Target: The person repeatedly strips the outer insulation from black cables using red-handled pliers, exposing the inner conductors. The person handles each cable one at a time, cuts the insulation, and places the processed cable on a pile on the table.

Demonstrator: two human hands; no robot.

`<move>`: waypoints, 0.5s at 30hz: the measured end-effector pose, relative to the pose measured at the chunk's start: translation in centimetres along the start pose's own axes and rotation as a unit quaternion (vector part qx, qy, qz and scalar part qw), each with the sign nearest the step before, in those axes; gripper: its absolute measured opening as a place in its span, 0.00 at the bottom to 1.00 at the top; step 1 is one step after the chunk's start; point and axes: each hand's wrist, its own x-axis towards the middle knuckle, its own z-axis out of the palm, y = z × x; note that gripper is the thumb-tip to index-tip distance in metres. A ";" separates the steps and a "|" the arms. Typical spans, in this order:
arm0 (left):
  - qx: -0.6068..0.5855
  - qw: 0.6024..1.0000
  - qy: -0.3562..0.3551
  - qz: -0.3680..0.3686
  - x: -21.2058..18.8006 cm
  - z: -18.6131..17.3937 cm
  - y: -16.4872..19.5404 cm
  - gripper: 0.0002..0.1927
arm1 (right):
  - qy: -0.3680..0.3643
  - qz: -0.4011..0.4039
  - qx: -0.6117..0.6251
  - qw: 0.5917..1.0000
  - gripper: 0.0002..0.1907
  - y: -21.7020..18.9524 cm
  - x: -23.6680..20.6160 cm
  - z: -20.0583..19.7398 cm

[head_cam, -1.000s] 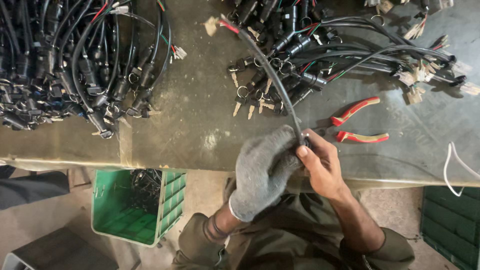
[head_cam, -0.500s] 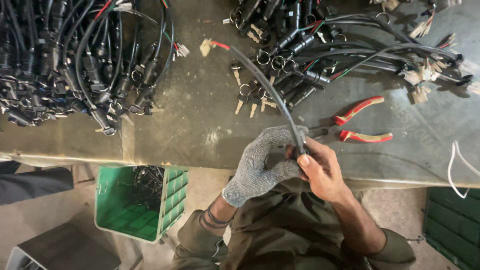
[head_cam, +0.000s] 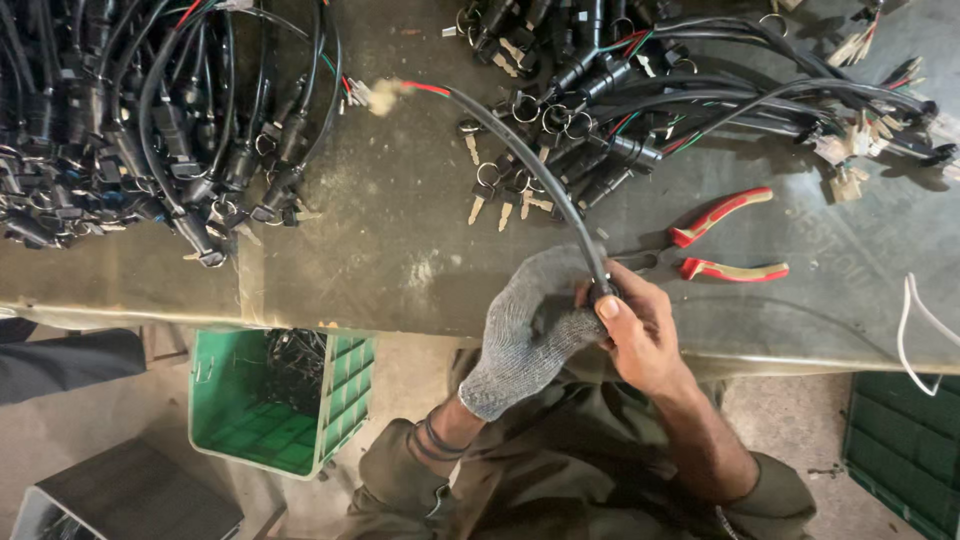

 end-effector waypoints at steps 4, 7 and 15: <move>-0.026 0.997 -0.069 0.036 0.6 -0.9 0.3 0.27 | -0.014 -0.011 -0.120 0.993 0.20 0.5 -0.6 -1.4; 0.023 0.991 -0.080 0.107 0.8 -1.1 0.4 0.25 | -0.009 -0.033 -0.098 0.995 0.19 1.8 -1.0 -1.8; 0.023 0.994 -0.025 0.102 -0.1 -0.1 0.2 0.20 | -0.050 0.035 0.184 0.981 0.23 3.6 -0.7 -1.4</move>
